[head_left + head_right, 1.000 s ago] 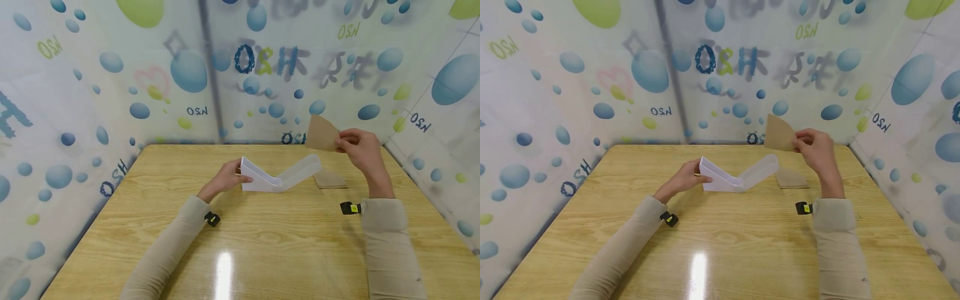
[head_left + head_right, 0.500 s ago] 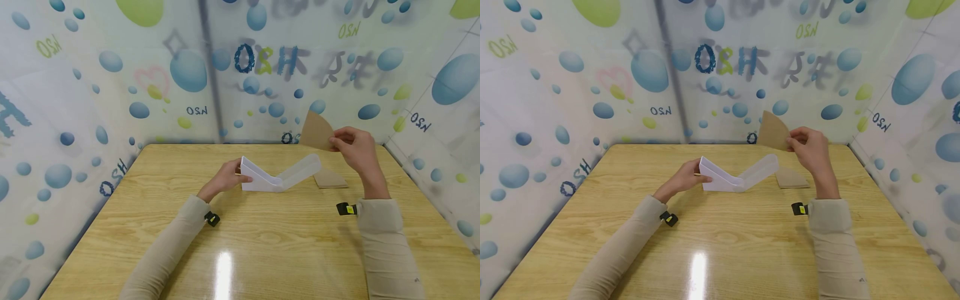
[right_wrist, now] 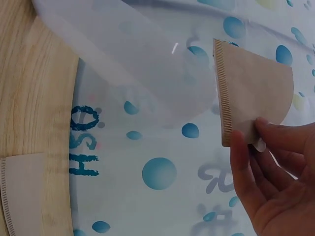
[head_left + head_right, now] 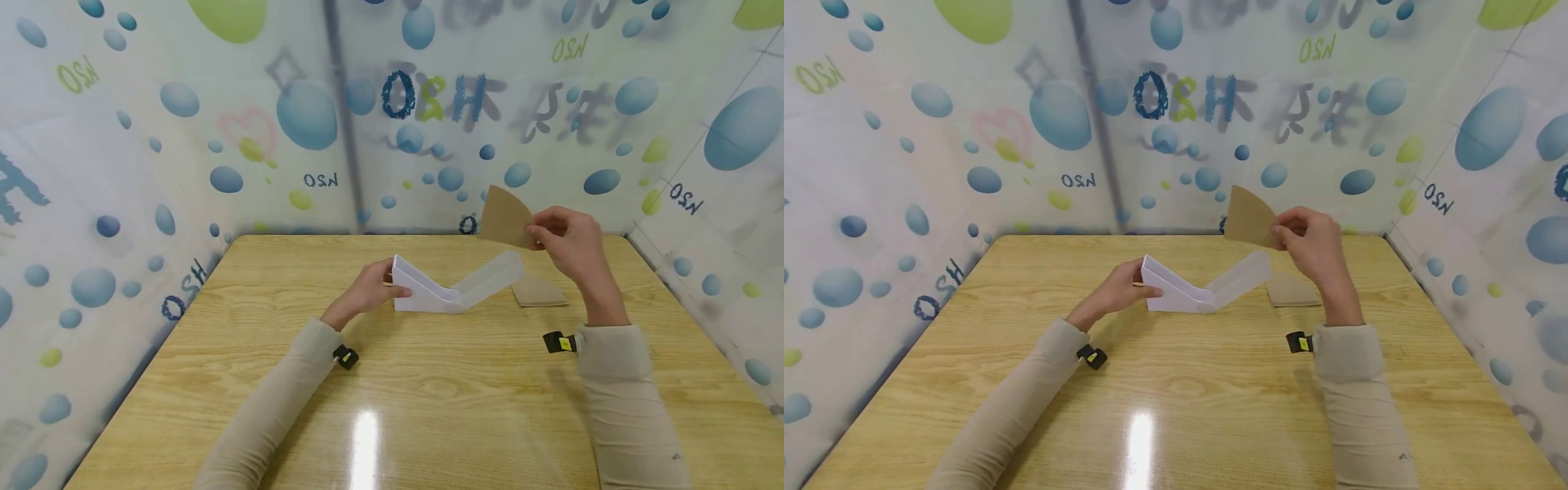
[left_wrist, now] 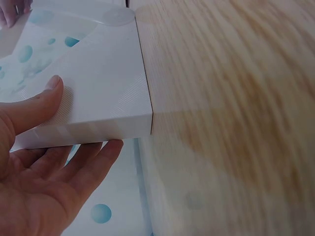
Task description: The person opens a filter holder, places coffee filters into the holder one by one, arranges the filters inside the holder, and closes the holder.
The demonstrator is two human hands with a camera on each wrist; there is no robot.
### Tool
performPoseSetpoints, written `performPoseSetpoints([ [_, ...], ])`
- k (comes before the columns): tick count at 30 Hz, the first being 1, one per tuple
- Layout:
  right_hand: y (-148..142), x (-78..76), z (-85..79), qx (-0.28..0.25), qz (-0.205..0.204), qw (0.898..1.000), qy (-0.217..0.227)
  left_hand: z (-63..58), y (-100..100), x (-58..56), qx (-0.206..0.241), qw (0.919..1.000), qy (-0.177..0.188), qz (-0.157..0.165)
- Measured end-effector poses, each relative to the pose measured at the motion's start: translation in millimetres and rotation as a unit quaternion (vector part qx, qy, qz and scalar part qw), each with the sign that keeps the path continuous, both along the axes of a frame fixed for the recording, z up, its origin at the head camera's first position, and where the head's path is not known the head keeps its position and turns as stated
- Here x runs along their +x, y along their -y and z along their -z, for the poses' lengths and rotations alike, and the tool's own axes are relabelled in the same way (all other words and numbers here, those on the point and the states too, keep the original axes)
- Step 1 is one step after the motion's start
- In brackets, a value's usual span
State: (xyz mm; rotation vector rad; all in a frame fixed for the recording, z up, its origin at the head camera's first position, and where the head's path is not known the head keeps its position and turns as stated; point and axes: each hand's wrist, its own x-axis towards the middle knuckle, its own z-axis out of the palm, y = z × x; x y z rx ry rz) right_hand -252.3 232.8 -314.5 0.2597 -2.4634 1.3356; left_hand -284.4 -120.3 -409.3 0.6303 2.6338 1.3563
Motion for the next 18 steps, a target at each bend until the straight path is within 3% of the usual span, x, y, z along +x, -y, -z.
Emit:
performPoseSetpoints([
  [18,15,1.6,1.9,0.02,-0.03,0.999,-0.002,0.1,0,0.0,-0.001,1.0,-0.004,0.005],
])
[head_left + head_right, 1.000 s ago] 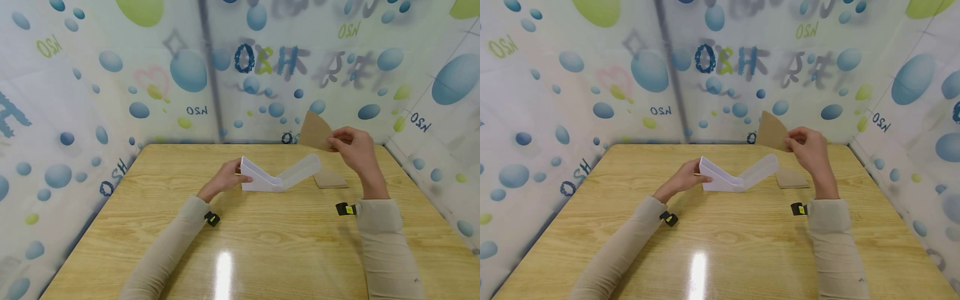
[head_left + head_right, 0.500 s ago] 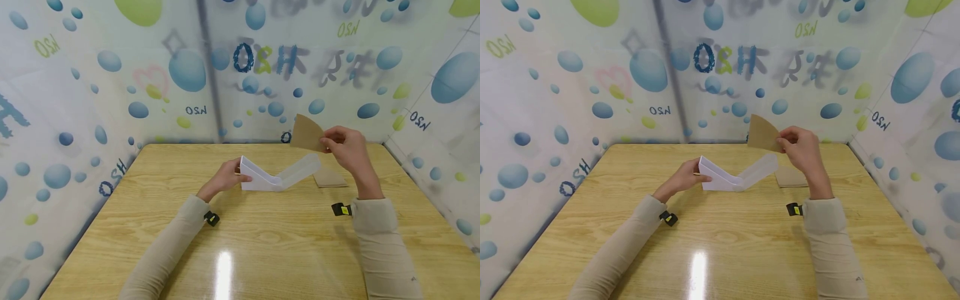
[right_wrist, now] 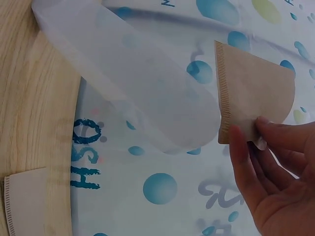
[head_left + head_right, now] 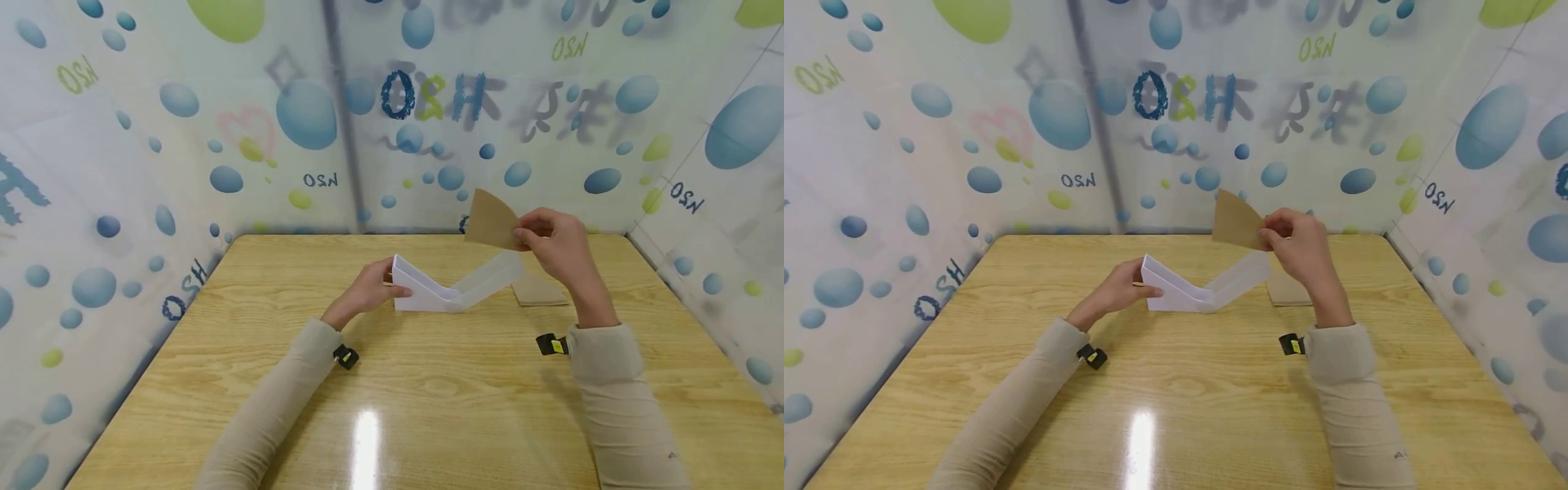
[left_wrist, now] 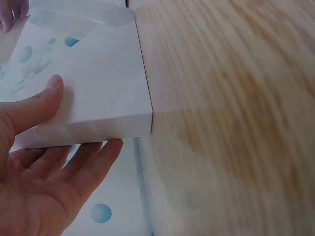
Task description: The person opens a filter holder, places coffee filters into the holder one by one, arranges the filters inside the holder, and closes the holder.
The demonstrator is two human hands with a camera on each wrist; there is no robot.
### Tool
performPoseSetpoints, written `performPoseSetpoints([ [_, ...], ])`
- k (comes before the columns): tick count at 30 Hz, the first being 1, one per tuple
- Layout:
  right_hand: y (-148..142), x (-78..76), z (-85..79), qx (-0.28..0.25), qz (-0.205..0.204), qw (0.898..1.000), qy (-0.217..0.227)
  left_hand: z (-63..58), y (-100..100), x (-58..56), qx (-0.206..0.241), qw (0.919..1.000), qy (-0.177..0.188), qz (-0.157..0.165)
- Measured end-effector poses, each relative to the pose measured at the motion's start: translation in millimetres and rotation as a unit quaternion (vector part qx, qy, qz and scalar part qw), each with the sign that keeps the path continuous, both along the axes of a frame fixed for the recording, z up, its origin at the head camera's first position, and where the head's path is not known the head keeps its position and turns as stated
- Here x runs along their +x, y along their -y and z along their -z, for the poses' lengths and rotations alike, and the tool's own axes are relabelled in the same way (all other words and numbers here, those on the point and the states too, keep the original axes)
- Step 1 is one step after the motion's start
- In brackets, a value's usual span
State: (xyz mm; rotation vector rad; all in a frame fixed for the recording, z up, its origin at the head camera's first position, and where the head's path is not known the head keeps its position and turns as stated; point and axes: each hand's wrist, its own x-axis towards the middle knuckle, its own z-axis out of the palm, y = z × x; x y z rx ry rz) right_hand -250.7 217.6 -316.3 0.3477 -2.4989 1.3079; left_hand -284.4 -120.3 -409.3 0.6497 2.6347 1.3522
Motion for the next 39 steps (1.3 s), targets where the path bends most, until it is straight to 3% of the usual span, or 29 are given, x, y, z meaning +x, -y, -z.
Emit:
performPoseSetpoints([
  [39,29,-5.6,12.0,0.049,-0.027,0.998,-0.037,0.7,1,0.0,0.001,1.0,0.002,0.001],
])
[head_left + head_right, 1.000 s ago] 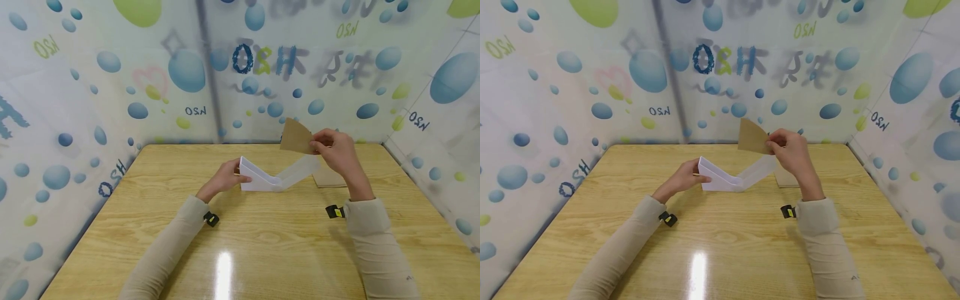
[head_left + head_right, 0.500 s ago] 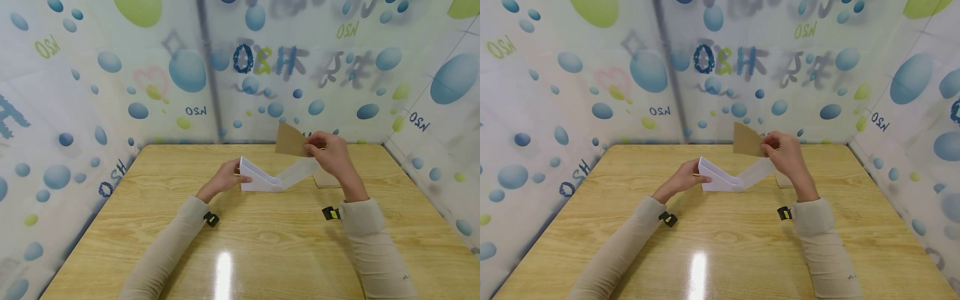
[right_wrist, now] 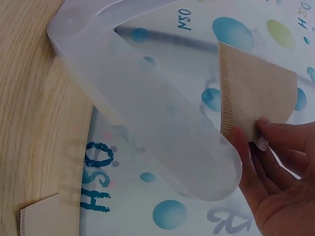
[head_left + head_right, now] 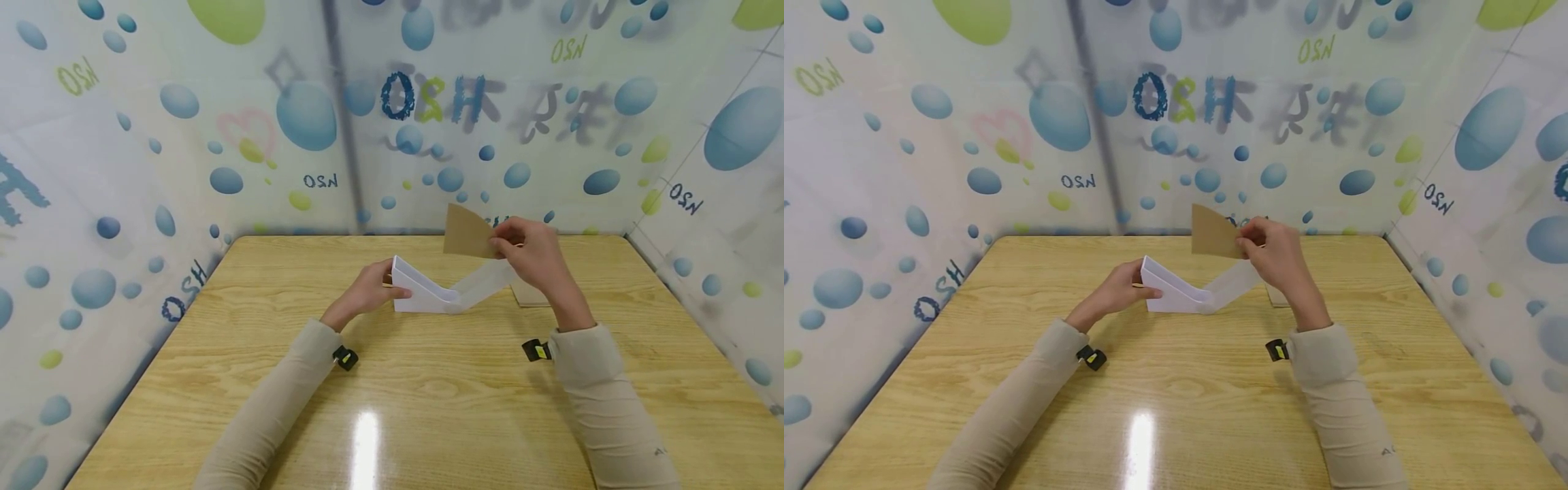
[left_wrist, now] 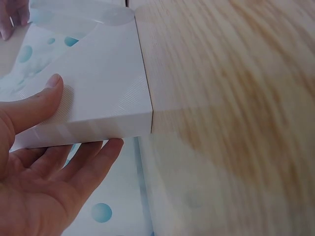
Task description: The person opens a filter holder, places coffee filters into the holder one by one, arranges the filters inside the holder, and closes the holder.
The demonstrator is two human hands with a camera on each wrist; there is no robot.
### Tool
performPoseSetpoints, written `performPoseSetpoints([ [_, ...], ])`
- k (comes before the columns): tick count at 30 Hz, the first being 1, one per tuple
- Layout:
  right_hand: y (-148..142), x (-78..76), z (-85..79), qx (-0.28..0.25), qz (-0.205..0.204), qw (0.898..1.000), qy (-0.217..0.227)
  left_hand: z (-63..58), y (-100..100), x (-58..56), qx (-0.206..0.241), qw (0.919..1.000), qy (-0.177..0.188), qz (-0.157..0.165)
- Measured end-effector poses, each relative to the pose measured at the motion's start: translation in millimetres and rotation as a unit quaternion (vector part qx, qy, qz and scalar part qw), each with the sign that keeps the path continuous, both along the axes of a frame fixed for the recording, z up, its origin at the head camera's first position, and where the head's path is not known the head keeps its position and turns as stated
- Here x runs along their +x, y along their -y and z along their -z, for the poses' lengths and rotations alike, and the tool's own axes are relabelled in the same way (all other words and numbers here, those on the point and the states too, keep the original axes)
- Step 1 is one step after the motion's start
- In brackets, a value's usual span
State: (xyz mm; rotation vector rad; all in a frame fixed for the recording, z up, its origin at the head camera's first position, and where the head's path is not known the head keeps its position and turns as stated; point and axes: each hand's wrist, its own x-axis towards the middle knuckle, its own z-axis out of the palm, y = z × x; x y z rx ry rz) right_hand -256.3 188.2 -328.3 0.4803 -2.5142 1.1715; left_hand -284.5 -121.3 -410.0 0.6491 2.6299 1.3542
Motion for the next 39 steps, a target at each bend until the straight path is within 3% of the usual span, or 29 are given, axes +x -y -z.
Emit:
performPoseSetpoints([
  [39,34,0.4,14.6,0.044,-0.033,0.998,0.015,0.4,0,0.5,-0.003,1.0,0.0,0.0],
])
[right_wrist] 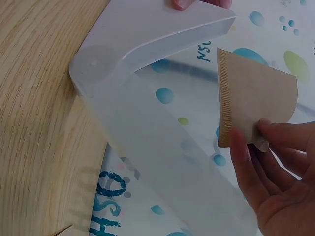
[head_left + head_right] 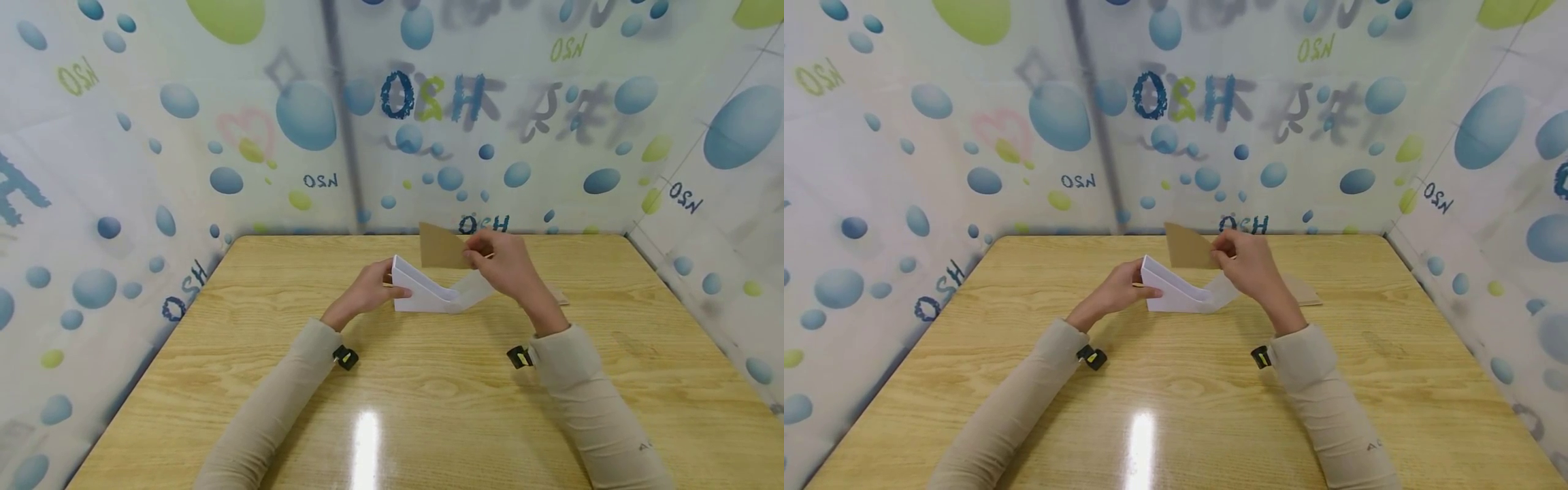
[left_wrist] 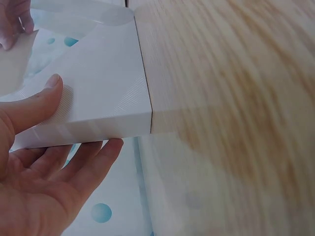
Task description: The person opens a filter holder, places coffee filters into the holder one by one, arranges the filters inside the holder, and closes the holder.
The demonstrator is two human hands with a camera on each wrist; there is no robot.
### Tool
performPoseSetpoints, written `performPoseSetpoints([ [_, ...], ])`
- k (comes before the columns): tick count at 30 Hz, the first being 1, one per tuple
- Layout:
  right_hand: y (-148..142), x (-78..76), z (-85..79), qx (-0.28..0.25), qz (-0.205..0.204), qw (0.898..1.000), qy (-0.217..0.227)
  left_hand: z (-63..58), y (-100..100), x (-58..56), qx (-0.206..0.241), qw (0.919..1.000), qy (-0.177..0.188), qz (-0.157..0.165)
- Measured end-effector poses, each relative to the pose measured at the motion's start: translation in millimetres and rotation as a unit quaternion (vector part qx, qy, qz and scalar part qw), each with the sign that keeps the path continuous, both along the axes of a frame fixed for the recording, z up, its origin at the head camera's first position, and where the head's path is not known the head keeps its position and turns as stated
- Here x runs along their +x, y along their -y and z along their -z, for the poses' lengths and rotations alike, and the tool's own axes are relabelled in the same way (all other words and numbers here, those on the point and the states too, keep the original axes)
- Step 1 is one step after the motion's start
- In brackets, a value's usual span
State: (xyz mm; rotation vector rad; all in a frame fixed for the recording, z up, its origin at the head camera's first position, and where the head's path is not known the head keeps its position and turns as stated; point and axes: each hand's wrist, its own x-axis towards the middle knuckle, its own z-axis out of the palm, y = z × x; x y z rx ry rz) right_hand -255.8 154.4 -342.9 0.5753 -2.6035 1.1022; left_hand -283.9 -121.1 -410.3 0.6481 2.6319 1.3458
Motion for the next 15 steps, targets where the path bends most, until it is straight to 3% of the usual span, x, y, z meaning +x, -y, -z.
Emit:
performPoseSetpoints([
  [15,9.9,2.6,0.2,0.007,-0.018,1.0,-0.023,0.4,1.2,-1.2,-0.002,0.9999,-0.01,0.006],
])
